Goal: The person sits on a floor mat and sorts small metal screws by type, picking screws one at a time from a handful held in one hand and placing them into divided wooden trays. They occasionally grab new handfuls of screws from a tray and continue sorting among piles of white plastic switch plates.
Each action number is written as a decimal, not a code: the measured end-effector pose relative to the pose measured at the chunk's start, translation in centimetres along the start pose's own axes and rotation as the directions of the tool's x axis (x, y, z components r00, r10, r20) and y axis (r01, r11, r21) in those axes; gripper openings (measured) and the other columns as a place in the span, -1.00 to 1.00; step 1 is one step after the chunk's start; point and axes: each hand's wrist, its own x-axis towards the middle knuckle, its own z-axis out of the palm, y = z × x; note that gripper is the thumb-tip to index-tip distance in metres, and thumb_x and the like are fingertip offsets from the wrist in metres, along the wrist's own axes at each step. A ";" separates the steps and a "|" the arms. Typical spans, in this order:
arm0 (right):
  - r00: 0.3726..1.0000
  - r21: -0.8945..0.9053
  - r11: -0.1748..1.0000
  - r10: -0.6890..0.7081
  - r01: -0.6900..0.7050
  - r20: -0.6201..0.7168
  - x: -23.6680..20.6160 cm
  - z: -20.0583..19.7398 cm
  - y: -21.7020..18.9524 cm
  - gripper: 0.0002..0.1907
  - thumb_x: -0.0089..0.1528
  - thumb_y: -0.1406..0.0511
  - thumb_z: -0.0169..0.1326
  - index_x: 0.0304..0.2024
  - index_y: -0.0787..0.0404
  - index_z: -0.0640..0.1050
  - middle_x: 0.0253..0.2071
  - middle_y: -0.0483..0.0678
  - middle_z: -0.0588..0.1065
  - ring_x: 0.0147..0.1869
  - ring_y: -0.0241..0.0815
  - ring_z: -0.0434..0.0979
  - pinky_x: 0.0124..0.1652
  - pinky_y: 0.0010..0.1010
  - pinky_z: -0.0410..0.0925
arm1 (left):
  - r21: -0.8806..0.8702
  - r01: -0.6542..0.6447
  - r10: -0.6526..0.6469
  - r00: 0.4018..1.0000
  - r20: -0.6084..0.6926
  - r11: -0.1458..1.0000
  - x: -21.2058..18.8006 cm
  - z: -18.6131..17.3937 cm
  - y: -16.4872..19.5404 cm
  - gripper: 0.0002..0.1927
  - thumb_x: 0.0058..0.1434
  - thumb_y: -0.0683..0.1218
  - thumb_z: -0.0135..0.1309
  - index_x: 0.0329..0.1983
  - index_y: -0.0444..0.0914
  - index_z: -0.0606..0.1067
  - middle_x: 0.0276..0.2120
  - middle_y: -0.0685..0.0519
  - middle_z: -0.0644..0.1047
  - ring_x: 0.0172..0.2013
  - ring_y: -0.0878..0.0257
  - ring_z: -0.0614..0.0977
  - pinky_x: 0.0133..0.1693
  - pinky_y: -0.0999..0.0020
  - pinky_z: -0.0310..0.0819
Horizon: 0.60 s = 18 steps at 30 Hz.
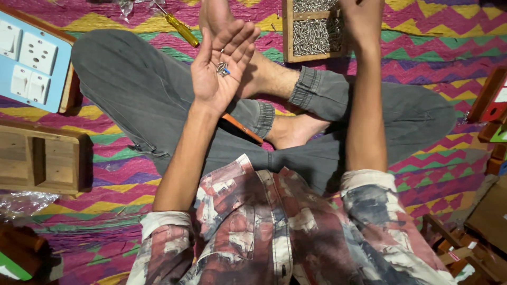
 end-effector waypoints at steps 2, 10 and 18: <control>0.979 -0.351 0.914 -0.194 0.205 0.065 0.6 0.0 0.2 -0.65 0.32 0.27 0.27 -0.40 0.35 0.43 -0.54 -0.02 0.38 -0.46 -0.17 0.37 -0.45 -0.33 0.21 | -0.003 -0.005 0.004 1.000 -0.004 1.000 0.1 0.1 0.0 -0.35 0.61 0.17 -0.37 0.35 -0.48 0.38 0.31 -0.27 0.47 0.35 -0.03 0.46 0.38 0.21 0.40; 0.945 -0.352 0.887 -0.229 0.301 0.232 1.0 1.0 0.5 -0.73 0.26 0.27 0.38 -0.14 0.34 0.65 -0.33 0.02 0.63 -0.33 -0.20 0.62 -0.33 -0.32 0.42 | 0.004 0.003 -0.002 0.999 -0.037 1.000 0.4 -0.1 -0.1 -0.35 0.62 0.16 -0.37 0.33 -0.49 0.40 0.29 -0.30 0.48 0.33 -0.05 0.47 0.37 0.19 0.41; 0.955 -0.400 0.884 -0.143 0.241 0.259 1.9 1.5 1.0 -0.67 0.25 0.21 0.38 -0.11 0.33 0.65 -0.26 0.08 0.65 -0.23 -0.08 0.69 -0.24 -0.25 0.47 | -0.020 0.012 -0.013 0.997 -0.077 1.000 1.2 -0.4 -0.3 -0.35 0.62 0.15 -0.39 0.34 -0.50 0.38 0.29 -0.31 0.47 0.38 -0.09 0.46 0.35 0.17 0.41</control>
